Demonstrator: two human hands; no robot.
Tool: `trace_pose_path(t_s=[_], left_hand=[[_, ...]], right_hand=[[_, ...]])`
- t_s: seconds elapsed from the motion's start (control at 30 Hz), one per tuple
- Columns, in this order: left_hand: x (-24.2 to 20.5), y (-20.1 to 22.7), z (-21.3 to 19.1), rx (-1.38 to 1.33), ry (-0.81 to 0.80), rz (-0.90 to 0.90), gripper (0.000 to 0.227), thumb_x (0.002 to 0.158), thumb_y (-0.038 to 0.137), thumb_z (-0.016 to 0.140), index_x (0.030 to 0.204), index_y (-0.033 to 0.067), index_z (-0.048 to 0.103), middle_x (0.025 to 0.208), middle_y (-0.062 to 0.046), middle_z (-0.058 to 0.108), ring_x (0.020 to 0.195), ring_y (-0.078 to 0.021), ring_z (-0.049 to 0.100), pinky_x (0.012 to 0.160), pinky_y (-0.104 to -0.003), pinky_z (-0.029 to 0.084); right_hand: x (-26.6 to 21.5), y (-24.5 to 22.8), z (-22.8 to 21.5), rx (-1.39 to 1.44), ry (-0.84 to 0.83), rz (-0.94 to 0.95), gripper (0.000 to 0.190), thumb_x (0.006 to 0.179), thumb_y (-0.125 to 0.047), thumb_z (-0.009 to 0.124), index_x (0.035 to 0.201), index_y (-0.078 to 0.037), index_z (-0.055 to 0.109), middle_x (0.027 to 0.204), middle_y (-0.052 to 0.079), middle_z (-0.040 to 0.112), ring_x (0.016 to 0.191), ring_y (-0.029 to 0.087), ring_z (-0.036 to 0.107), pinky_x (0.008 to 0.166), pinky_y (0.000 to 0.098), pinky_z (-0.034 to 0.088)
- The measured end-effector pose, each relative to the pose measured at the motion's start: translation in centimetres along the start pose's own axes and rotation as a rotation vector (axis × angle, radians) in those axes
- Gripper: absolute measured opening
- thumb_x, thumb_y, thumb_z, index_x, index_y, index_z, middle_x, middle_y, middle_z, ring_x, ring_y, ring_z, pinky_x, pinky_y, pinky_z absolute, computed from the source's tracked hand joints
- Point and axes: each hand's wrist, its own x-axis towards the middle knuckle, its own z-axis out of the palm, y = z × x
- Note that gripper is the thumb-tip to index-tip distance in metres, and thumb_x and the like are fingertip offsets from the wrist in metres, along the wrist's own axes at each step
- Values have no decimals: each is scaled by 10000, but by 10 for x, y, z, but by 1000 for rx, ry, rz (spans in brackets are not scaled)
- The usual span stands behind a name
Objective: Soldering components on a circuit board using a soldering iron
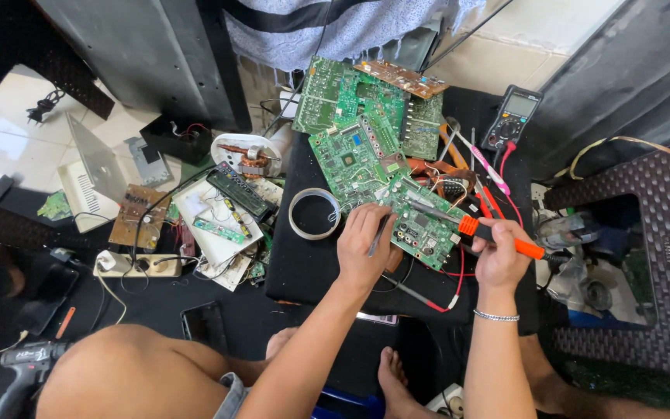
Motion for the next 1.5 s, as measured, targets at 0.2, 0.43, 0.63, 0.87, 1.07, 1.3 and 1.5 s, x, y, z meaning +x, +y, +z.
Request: trace_pose_path(t_s=[0.2, 0.43, 0.63, 0.87, 1.07, 1.3, 1.5], left_hand=[[-2, 2, -1, 17, -16, -22, 93, 946, 86, 728, 986, 27, 668, 869, -86, 682, 888, -305, 713, 849, -368, 595], [-2, 3, -2, 39, -23, -43, 82, 960, 89, 711, 979, 39, 649, 858, -71, 668, 904, -294, 714, 843, -365, 597], [2, 6, -7, 15, -90, -114, 57, 993, 83, 674, 1008, 48, 632, 896, -57, 657, 976, -275, 710, 854, -373, 610], [-3, 2, -4, 23, -96, -132, 56, 999, 93, 667, 1010, 65, 620, 905, -37, 645, 1002, -268, 708, 829, -375, 630], [-5, -1, -2, 28, -69, -128, 69, 984, 110, 689, 972, 75, 631, 885, -20, 645, 997, -251, 713, 826, -346, 623], [-3, 0, -2, 8, -38, -112, 82, 963, 72, 706, 938, 52, 631, 857, -43, 650, 959, -275, 722, 803, -351, 622], [-6, -3, 0, -13, -16, -110, 86, 939, 62, 727, 930, 57, 642, 860, -49, 663, 958, -292, 726, 793, -369, 627]], right_hand=[[-4, -3, -8, -16, -94, -24, 233, 888, -106, 615, 927, 103, 709, 424, 190, 462, 381, 225, 530, 470, 274, 465], [-4, -32, 1, -94, -171, -42, 215, 834, -75, 664, 942, 101, 724, 471, 217, 520, 425, 239, 573, 471, 303, 477], [-1, -53, 8, -239, -255, -31, 155, 840, -53, 692, 931, 52, 760, 494, 181, 576, 458, 198, 601, 479, 274, 466], [0, -49, 5, -207, -272, -45, 161, 846, -50, 692, 945, 53, 766, 498, 175, 585, 470, 197, 608, 489, 266, 474], [-4, -40, 4, -176, -244, -43, 165, 877, -57, 671, 969, 48, 760, 508, 186, 583, 489, 212, 620, 508, 279, 481], [-8, -42, 11, -132, -222, -15, 192, 877, -81, 670, 984, 56, 752, 508, 202, 582, 487, 217, 629, 533, 282, 511], [-6, -32, 5, -105, -197, -32, 218, 879, -91, 672, 990, 80, 747, 499, 224, 569, 490, 241, 634, 550, 297, 526]])
